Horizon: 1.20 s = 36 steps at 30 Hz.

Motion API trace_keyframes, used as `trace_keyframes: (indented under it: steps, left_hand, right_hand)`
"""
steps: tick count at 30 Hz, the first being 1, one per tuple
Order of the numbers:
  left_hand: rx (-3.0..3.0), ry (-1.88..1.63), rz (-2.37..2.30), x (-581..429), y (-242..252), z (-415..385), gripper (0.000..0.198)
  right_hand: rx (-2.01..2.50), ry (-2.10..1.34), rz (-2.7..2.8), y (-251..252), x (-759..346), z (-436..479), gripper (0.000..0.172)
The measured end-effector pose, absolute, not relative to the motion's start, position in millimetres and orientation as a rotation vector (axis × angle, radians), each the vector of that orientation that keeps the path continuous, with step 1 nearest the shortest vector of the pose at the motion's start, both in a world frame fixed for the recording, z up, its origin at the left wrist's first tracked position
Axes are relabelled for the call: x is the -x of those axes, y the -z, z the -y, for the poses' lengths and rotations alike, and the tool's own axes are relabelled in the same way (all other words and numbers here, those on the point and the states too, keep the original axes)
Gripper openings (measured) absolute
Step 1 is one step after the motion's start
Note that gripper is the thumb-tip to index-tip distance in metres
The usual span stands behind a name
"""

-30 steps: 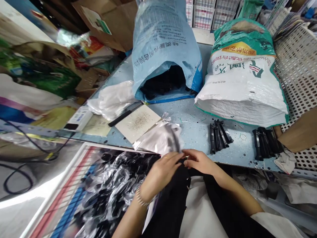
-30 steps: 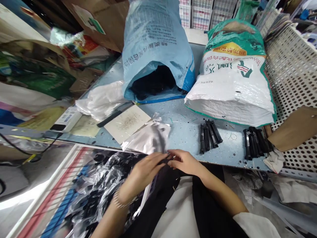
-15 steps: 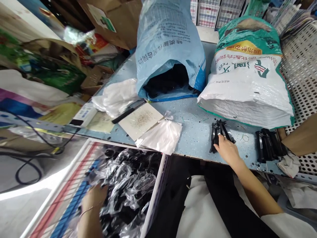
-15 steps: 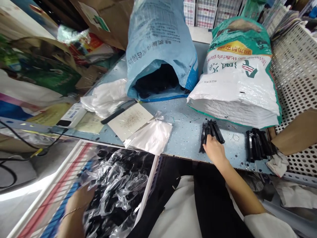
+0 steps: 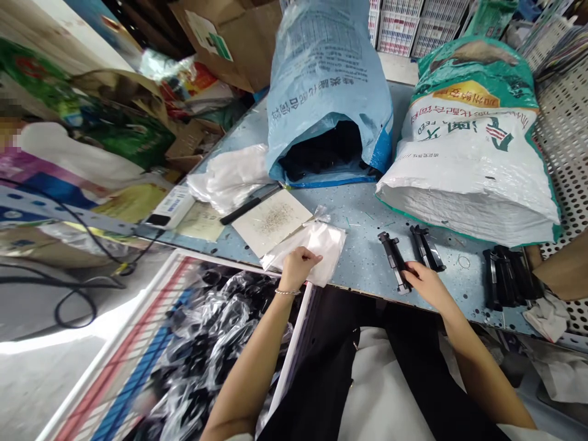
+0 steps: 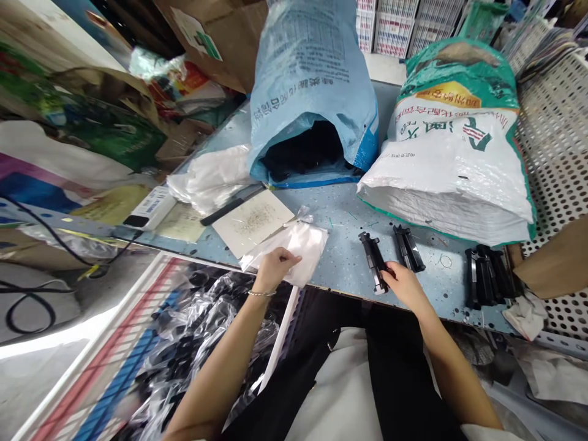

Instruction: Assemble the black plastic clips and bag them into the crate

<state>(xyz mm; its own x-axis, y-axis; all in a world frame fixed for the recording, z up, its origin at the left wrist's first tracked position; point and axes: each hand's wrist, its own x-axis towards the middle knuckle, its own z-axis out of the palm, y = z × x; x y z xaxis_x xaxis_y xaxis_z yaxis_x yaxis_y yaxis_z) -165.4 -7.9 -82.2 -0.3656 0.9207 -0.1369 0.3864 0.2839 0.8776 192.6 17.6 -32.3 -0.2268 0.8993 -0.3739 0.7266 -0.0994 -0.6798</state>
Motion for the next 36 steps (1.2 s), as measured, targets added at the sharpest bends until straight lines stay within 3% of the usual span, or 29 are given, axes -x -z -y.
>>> trace_keyframes:
  steps: [4,7,11,16,20,24,27,33,36]
  left_hand:
    - [-0.917,-1.064,-1.74,181.5,79.9,11.4,0.045]
    - [-0.826,-1.098,-1.701,181.2,81.5,12.8,0.044]
    - [-0.75,-1.166,-1.737,179.0,86.0,13.7,0.039]
    - [-0.733,-1.144,-1.709,180.3,90.0,11.9,0.041]
    - [-0.754,-1.166,-1.794,179.9,88.8,14.2,0.031]
    - [-1.285,-1.19,-2.045,181.5,76.5,28.6,0.01]
    - [-1.654,-1.093,-2.119,183.1,70.4,35.1,0.018]
    - [-1.264,-1.114,-2.013,181.6,83.9,18.7,0.01]
    - [-1.234,-1.183,-2.007,185.2,82.4,19.0,0.008]
  right_hand:
    - [1.284,-2.036,1.159,40.2,-157.8,-10.1,0.033]
    - [1.014,-2.521,0.584,48.2,-113.3,-2.4,0.024]
    - [0.791,-2.899,-0.105,60.4,-67.8,3.1,0.03]
    - [0.657,-2.877,-0.366,71.9,-57.0,5.7,0.041]
    - [0.761,-2.889,-0.323,77.2,-56.0,6.7,0.038]
    - [0.97,-2.676,-0.135,77.5,-54.9,6.3,0.033]
    - [1.077,-2.545,-0.001,70.9,-58.2,7.4,0.028]
    - [0.776,-2.803,-0.208,61.2,-53.6,15.2,0.038]
    - [0.881,-2.765,-0.27,67.1,-42.9,15.9,0.039]
